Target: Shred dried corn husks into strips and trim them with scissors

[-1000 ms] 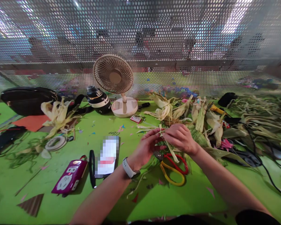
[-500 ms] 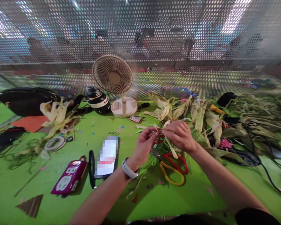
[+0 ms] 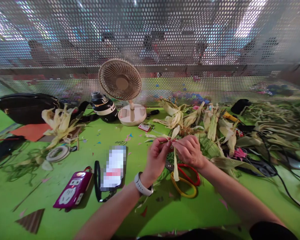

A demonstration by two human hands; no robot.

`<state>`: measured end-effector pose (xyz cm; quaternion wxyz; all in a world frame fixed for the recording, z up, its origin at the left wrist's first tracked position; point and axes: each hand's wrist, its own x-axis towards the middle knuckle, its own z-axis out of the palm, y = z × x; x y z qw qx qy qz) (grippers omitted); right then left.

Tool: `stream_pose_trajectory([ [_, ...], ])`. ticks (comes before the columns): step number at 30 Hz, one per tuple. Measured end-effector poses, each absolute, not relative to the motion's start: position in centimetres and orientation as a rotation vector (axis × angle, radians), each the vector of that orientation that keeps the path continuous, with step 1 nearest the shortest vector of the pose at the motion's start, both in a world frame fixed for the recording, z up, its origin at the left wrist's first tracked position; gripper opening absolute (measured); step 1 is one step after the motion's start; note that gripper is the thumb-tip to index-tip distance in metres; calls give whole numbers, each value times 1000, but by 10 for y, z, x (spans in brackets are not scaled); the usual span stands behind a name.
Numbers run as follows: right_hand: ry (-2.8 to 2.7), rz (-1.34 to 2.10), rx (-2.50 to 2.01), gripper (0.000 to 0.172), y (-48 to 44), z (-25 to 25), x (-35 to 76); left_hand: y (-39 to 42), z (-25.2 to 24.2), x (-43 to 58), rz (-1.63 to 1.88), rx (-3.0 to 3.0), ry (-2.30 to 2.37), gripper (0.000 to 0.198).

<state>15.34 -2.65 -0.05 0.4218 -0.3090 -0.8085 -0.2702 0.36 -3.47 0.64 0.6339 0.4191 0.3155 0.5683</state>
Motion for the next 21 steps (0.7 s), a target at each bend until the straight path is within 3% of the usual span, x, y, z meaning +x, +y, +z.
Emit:
stream_pose_trajectory([
  [3,-1965,-404,-843,17,-27,-1,147,-37,3,4,1348,1083,758,23],
  [7,-1653,265,-1027,3,-32,1,134,-35,-2,3,1335,1244,764,23],
  [10,-1457,576,-1054,8,-33,4,127,-33,-7,1,1292,1308,752,24],
  [21,-1278,855,-1134,27,-31,-3,120,-28,-15,-5,1282,1437,833,20],
])
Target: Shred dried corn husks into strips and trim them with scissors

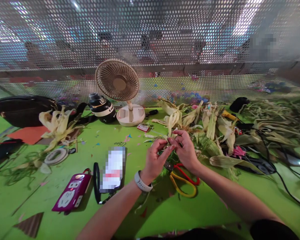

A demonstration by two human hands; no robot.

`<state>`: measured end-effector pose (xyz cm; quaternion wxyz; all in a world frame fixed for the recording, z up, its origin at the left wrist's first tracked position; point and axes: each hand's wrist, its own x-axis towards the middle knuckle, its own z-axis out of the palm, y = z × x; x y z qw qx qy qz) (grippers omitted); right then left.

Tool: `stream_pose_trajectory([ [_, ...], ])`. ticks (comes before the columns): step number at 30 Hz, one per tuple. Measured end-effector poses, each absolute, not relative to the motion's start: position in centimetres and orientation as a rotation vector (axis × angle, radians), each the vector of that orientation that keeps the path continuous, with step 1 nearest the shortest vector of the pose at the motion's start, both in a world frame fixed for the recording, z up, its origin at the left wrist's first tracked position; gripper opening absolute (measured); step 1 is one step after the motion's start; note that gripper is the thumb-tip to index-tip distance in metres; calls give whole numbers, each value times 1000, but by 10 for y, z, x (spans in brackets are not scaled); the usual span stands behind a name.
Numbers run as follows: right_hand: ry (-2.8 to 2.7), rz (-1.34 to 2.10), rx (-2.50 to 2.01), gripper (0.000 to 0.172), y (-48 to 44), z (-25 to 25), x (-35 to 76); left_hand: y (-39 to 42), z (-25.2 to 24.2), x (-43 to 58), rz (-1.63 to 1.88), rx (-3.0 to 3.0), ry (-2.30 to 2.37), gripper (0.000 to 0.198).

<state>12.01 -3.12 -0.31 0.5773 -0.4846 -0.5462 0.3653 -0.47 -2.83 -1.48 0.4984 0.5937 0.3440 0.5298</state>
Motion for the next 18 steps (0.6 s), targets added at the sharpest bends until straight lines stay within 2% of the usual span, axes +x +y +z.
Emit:
stream_pose_trajectory([
  [7,-1120,1063,-1045,41,-25,-8,121,-16,-3,-7,1329,1164,857,23],
  [12,-1095,988,-1050,30,-19,-6,126,-10,6,-11,1309,1085,918,28],
  [18,-1317,925,-1150,24,-19,-2,135,-4,1,-14,1307,1068,909,28],
])
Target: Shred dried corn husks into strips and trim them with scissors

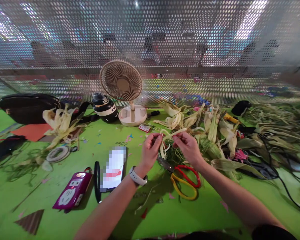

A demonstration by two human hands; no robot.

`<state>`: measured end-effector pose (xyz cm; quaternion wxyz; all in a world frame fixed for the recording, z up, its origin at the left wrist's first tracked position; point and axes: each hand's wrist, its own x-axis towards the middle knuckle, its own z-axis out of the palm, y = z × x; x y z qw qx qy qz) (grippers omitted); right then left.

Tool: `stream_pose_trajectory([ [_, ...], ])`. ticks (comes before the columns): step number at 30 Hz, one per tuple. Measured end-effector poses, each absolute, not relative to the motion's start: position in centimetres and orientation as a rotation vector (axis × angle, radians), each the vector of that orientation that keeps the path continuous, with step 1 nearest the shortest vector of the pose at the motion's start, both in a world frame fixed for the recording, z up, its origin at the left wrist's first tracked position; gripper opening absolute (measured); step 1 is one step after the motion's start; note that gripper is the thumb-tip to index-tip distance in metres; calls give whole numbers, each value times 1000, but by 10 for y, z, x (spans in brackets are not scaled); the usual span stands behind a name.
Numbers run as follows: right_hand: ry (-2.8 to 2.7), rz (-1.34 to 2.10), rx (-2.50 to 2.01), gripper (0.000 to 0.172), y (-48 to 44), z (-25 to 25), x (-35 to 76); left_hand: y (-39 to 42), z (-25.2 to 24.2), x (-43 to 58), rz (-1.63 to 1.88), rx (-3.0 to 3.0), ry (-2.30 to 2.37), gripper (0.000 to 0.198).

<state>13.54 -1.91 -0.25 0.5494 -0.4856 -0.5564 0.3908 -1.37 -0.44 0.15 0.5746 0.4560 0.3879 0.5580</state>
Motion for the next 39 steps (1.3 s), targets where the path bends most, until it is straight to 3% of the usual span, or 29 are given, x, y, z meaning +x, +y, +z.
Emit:
stream_pose_trajectory([
  [9,-1646,821,-1133,16,-27,10,138,-5,-4,-16,1213,1229,984,27],
  [19,-1408,952,-1132,36,-19,6,138,-10,8,-19,1063,1293,840,29],
  [24,-1570,1044,-1207,36,-15,10,149,0,6,-24,1161,1222,895,30],
  [34,-2260,-91,-1141,18,-35,35,155,1,3,-21,1147,1262,1051,27],
  [39,-2093,-151,-1063,13,-32,33,151,-10,2,-19,995,1557,840,17],
])
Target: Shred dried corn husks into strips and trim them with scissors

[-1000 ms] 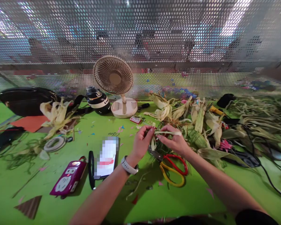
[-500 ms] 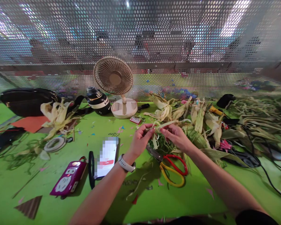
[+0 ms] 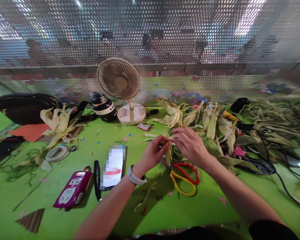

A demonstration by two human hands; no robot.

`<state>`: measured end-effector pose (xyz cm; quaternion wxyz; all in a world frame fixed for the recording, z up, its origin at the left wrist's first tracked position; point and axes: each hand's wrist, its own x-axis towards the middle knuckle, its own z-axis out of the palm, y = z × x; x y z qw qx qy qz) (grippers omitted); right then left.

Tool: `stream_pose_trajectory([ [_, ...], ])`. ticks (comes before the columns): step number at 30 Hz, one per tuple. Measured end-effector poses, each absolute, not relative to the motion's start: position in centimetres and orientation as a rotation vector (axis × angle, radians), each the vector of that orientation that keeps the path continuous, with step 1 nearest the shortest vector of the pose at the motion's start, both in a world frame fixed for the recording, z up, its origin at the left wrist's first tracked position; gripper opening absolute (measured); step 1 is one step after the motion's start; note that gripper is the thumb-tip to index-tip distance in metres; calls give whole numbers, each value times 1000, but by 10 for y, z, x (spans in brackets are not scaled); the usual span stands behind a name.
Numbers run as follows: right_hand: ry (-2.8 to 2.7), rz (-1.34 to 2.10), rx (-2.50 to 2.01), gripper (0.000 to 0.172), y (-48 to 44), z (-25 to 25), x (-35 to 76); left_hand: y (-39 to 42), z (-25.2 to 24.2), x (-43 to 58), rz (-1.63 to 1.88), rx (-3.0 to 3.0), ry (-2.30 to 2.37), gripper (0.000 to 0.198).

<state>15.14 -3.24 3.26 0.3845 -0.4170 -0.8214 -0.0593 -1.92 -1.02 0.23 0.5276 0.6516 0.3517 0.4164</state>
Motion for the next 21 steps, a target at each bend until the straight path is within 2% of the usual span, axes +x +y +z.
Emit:
stream_pose_trajectory([
  [5,-1999,-97,-1179,14,-29,23,148,-17,11,-21,831,1676,732,14],
  [9,-1958,-226,-1191,15,-29,18,147,-20,17,-21,855,1587,681,14],
  [15,-1890,-133,-1165,11,-31,14,144,-26,13,-18,926,1416,712,19],
  [18,-1842,86,-1208,13,-31,20,146,-25,10,-16,953,1438,741,21],
  [21,-1870,549,-1277,19,-27,31,156,-20,11,-18,923,1493,757,23],
])
